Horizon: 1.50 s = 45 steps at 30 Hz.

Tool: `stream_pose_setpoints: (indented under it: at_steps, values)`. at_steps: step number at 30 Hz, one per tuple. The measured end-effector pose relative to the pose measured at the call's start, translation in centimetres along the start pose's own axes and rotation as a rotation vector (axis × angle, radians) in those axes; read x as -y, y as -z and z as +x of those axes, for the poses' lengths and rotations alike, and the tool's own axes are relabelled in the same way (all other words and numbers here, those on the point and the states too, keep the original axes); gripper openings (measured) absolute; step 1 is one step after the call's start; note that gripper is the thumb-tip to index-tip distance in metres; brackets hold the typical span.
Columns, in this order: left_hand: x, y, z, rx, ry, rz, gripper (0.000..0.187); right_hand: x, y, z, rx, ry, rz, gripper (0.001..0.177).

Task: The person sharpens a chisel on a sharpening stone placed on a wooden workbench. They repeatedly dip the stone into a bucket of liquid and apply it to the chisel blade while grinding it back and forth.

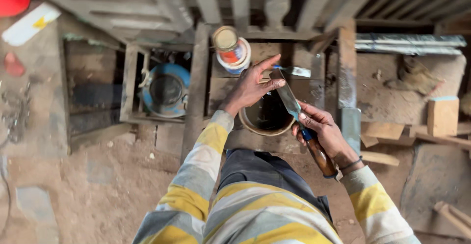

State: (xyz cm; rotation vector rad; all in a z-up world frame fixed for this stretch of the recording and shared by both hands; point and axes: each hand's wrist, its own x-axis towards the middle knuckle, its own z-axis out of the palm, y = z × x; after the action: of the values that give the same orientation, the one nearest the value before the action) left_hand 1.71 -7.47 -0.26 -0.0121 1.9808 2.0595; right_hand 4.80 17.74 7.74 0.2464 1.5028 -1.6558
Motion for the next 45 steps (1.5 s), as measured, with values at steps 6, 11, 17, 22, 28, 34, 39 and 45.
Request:
stream_pose_setpoints:
  at_steps: [6, 11, 17, 22, 28, 34, 39, 45]
  values:
    - [0.3, 4.0, -2.7, -0.126, -0.074, 0.167, 0.063, 1.1, -3.7, 2.7, 0.058, -0.032, -0.094, 0.048]
    - [-1.6, 5.6, -4.3, -0.237, -0.094, 0.307, 0.058, 1.0, -6.0, 3.9, 0.058, -0.029, -0.101, 0.047]
    - [-2.3, 6.2, -5.2, -0.305, -0.007, 0.376, 0.059, 0.6, -7.6, 4.1, 0.044, -0.017, -0.11, 0.047]
    - [-2.4, 5.9, -5.6, -0.377, 0.029, 0.456, 0.059, -0.2, -8.3, 4.0, 0.004, -0.035, -0.044, 0.047]
    - [-3.9, 5.4, -5.3, -0.413, 0.16, 0.533, 0.057, -0.8, -8.1, 3.9, -0.036, -0.043, -0.028, 0.044]
    - [-2.7, 4.6, -3.6, -0.463, -0.124, -0.05, 0.054, -1.1, -7.0, 3.9, 0.051, 0.063, 0.062, 0.023]
    - [-2.4, 6.5, -3.8, -0.176, 0.032, -0.476, 0.045, -0.1, -6.0, 3.4, 0.141, 0.056, 0.011, 0.029]
    - [-7.0, 9.5, -5.3, 0.145, 0.323, -0.476, 0.043, 0.6, -4.4, 3.0, 0.154, -0.033, -0.119, 0.03]
